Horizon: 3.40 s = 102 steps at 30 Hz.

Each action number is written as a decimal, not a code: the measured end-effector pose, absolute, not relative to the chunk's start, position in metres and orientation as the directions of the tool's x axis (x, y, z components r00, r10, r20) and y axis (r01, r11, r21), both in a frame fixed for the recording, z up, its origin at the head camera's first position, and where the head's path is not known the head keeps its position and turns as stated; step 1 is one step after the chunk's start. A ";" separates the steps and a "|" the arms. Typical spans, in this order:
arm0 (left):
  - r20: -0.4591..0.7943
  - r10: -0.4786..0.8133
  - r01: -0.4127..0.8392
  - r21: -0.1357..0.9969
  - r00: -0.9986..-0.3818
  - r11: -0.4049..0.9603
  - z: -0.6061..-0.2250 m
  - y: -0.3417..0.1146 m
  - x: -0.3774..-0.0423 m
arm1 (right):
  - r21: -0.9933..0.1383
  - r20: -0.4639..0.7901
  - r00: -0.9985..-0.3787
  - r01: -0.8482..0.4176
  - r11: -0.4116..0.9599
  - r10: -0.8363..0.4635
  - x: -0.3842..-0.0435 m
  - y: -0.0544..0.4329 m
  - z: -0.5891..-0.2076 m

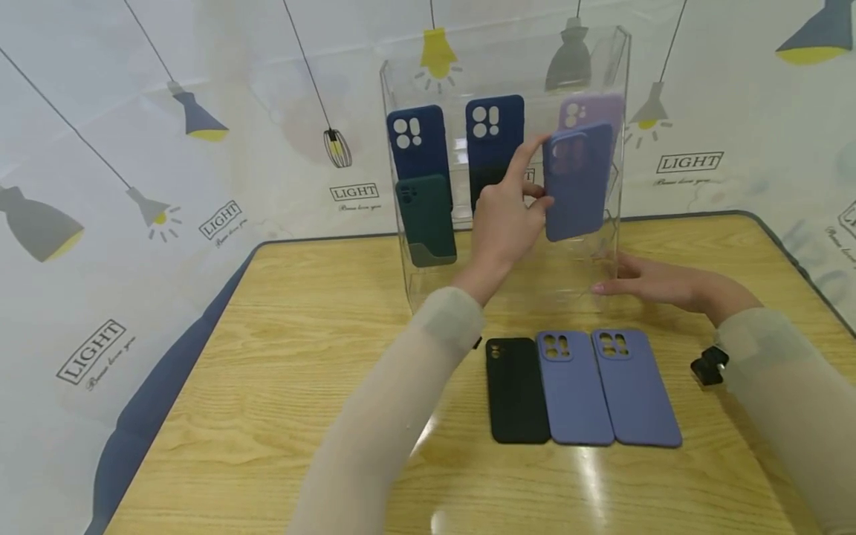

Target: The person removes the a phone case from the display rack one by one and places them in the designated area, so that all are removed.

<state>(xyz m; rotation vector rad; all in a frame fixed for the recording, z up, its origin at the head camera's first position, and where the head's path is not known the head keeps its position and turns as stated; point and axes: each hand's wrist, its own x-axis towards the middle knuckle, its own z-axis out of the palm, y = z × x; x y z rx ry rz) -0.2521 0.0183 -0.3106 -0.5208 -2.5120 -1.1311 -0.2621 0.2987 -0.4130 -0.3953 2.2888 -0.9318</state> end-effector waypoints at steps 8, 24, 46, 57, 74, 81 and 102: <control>0.445 0.115 0.445 0.768 -0.888 0.461 -0.296 -0.009 -0.237 | -0.719 -0.430 -0.759 -0.039 0.694 -0.489 -0.261 0.301 -0.415; 0.283 0.147 0.319 0.854 -0.948 0.411 -0.293 -0.073 -0.198 | -0.725 -0.410 -0.766 -0.056 0.686 -0.495 -0.259 0.299 -0.413; -0.139 0.221 -0.001 0.849 -0.965 0.528 -0.327 -0.145 -0.161 | -0.717 -0.416 -0.765 -0.056 0.695 -0.492 -0.262 0.300 -0.415; -0.270 0.242 -0.081 0.805 -0.932 0.588 -0.362 -0.155 -0.152 | -0.720 -0.418 -0.762 -0.054 0.692 -0.494 -0.261 0.302 -0.413; -0.380 0.244 -0.138 0.745 -0.892 0.653 -0.395 -0.151 -0.152 | -0.722 -0.416 -0.764 -0.052 0.690 -0.493 -0.263 0.301 -0.416; -0.401 0.245 -0.156 0.742 -0.883 0.652 -0.403 -0.153 -0.152 | -0.715 -0.429 -0.764 -0.039 0.698 -0.482 -0.262 0.301 -0.416; -0.455 0.302 -0.144 0.718 -0.838 0.681 -0.407 -0.151 -0.157 | -0.729 -0.398 -0.766 -0.071 0.681 -0.505 -0.264 0.305 -0.419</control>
